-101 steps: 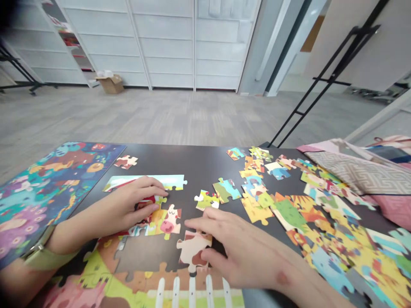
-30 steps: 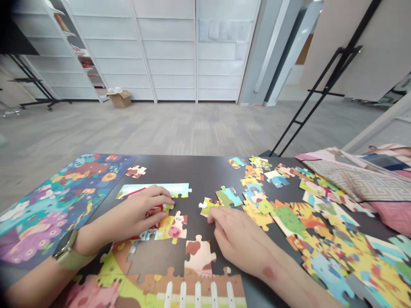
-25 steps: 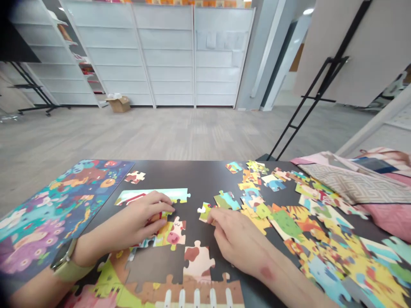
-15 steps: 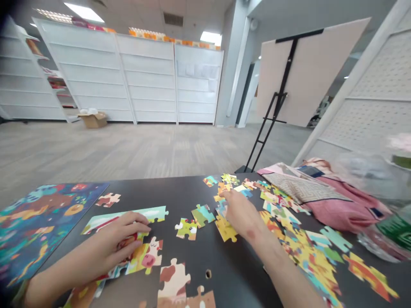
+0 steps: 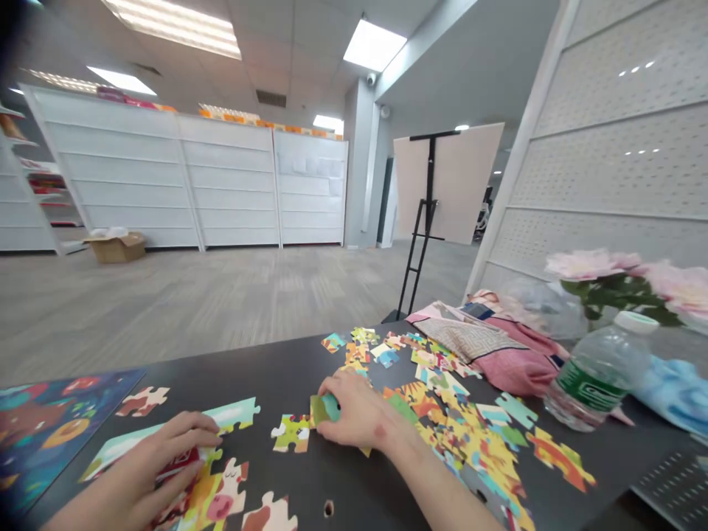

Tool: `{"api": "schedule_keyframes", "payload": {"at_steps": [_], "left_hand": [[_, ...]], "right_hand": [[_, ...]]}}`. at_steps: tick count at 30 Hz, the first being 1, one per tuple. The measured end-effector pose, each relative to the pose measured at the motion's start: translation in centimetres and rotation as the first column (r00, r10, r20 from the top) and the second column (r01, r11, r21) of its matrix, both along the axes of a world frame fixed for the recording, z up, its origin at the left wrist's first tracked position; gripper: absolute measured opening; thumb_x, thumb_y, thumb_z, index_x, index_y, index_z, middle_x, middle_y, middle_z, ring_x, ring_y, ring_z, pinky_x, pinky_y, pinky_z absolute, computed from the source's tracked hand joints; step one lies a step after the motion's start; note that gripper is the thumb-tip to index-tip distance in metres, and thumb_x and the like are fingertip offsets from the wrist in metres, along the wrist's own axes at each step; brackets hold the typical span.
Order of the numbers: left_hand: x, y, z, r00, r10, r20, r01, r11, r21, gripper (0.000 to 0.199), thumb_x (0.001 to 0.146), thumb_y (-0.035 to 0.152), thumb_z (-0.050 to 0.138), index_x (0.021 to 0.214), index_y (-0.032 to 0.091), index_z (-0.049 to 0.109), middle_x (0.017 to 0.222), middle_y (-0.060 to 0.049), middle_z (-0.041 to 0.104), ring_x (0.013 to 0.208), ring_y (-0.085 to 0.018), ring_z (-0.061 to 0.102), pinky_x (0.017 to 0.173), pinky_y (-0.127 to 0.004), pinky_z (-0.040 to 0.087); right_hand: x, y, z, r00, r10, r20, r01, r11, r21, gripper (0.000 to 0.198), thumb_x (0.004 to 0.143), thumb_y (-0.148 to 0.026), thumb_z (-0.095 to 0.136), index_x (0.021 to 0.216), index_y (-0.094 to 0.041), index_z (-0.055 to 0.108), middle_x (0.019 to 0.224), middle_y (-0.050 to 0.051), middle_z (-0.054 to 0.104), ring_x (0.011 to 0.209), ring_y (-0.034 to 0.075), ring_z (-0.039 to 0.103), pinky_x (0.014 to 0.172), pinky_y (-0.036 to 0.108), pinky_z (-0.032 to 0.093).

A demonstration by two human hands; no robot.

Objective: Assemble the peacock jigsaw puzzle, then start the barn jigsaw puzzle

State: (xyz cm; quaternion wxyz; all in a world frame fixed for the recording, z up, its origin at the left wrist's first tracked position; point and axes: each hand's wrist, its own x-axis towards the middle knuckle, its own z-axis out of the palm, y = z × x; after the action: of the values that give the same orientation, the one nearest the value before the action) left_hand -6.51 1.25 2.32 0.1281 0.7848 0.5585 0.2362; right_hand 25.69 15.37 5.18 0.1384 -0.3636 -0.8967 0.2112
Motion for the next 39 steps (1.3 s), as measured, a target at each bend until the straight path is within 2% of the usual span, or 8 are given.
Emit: {"api": "schedule_keyframes", "payload": {"at_steps": [4, 7, 13, 23, 26, 29, 34, 39], "left_hand": [[-0.2, 0.1, -0.4, 1.000, -0.003, 0.000, 0.003, 1.000, 0.001, 0.026, 0.100, 0.033, 0.046, 0.117, 0.034, 0.066, 0.122, -0.005, 0.065, 0.109, -0.022, 0.065, 0.096, -0.031, 0.054], [-0.2, 0.1, -0.5, 1.000, -0.016, -0.019, 0.016, 1.000, -0.027, 0.025, 0.100, 0.032, 0.046, 0.116, 0.033, 0.065, 0.123, -0.005, 0.064, 0.111, -0.022, 0.064, 0.098, -0.032, 0.053], [0.1, 0.2, -0.4, 0.999, -0.033, -0.025, 0.032, 0.999, -0.042, 0.026, 0.100, 0.029, 0.044, 0.115, 0.032, 0.065, 0.124, -0.005, 0.063, 0.111, -0.021, 0.064, 0.098, -0.030, 0.053], [0.0, -0.2, 0.0, 1.000, -0.021, -0.013, 0.020, 0.998, -0.054, 0.025, 0.100, 0.031, 0.046, 0.117, 0.034, 0.063, 0.127, -0.004, 0.061, 0.115, -0.021, 0.062, 0.101, -0.031, 0.052], [0.2, -0.2, 0.2, 1.000, -0.024, -0.012, 0.023, 0.997, -0.069, 0.024, 0.100, 0.029, 0.045, 0.117, 0.034, 0.062, 0.128, -0.004, 0.059, 0.114, -0.021, 0.062, 0.102, -0.032, 0.051], [0.6, -0.3, 0.7, 0.999, -0.038, -0.006, 0.037, 0.996, -0.084, 0.023, 0.100, 0.028, 0.045, 0.114, 0.032, 0.063, 0.125, -0.005, 0.060, 0.113, -0.021, 0.062, 0.100, -0.031, 0.052], [0.8, -0.3, 1.1, 1.000, -0.022, 0.007, 0.022, 0.998, -0.061, 0.022, 0.099, 0.028, 0.048, 0.113, 0.031, 0.064, 0.123, -0.005, 0.062, 0.111, -0.022, 0.063, 0.097, -0.030, 0.053], [0.9, -0.5, 1.2, 0.999, -0.034, 0.009, 0.034, 0.998, -0.055, 0.025, 0.098, 0.023, 0.046, 0.114, 0.031, 0.064, 0.122, -0.006, 0.062, 0.110, -0.021, 0.063, 0.097, -0.031, 0.053]], "right_hand": [[0.4, 1.7, 0.0, 0.997, -0.063, -0.052, 0.063, 0.998, 0.010, 0.039, 0.084, -0.040, 0.070, 0.120, -0.025, 0.068, 0.123, 0.005, 0.068, 0.118, 0.023, 0.058, 0.103, 0.034, 0.043], [1.5, 3.8, 0.0, 0.981, -0.183, -0.071, 0.186, 0.982, 0.030, 0.035, 0.097, -0.022, 0.045, 0.125, -0.021, 0.065, 0.130, 0.008, 0.066, 0.122, 0.019, 0.057, 0.105, 0.031, 0.040], [3.3, 5.5, -1.3, 0.916, -0.400, 0.016, 0.400, 0.916, 0.016, 0.020, 0.082, -0.031, 0.064, 0.095, -0.017, 0.070, 0.096, 0.009, 0.070, 0.092, 0.024, 0.062, 0.081, 0.032, 0.043], [3.8, 5.7, -1.0, 0.943, -0.331, 0.027, 0.332, 0.939, -0.090, 0.031, 0.073, -0.007, 0.060, 0.100, -0.019, 0.070, 0.091, 0.002, 0.068, 0.081, 0.016, 0.062, 0.072, 0.026, 0.043], [4.3, 5.5, -0.5, 0.947, -0.317, 0.044, 0.320, 0.938, -0.130, 0.017, 0.075, -0.019, 0.068, 0.091, -0.018, 0.069, 0.080, 0.001, 0.066, 0.077, 0.018, 0.061, 0.071, 0.028, 0.042], [4.3, 4.8, -0.3, 0.964, -0.262, 0.048, 0.266, 0.936, -0.231, 0.039, 0.061, -0.029, 0.083, 0.095, -0.019, 0.067, 0.072, -0.003, 0.062, 0.069, 0.017, 0.058, 0.063, 0.027, 0.043], [4.4, 4.5, 0.3, 0.975, -0.213, -0.062, 0.171, 0.899, -0.404, 0.043, 0.065, -0.022, 0.072, 0.106, -0.021, 0.060, 0.076, -0.007, 0.058, 0.061, 0.011, 0.056, 0.052, 0.021, 0.042], [5.0, 5.2, 0.7, 0.951, -0.232, -0.202, 0.111, 0.871, -0.479, 0.034, 0.068, -0.018, 0.061, 0.102, -0.022, 0.054, 0.078, -0.006, 0.059, 0.066, 0.013, 0.063, 0.061, 0.024, 0.050]]}}
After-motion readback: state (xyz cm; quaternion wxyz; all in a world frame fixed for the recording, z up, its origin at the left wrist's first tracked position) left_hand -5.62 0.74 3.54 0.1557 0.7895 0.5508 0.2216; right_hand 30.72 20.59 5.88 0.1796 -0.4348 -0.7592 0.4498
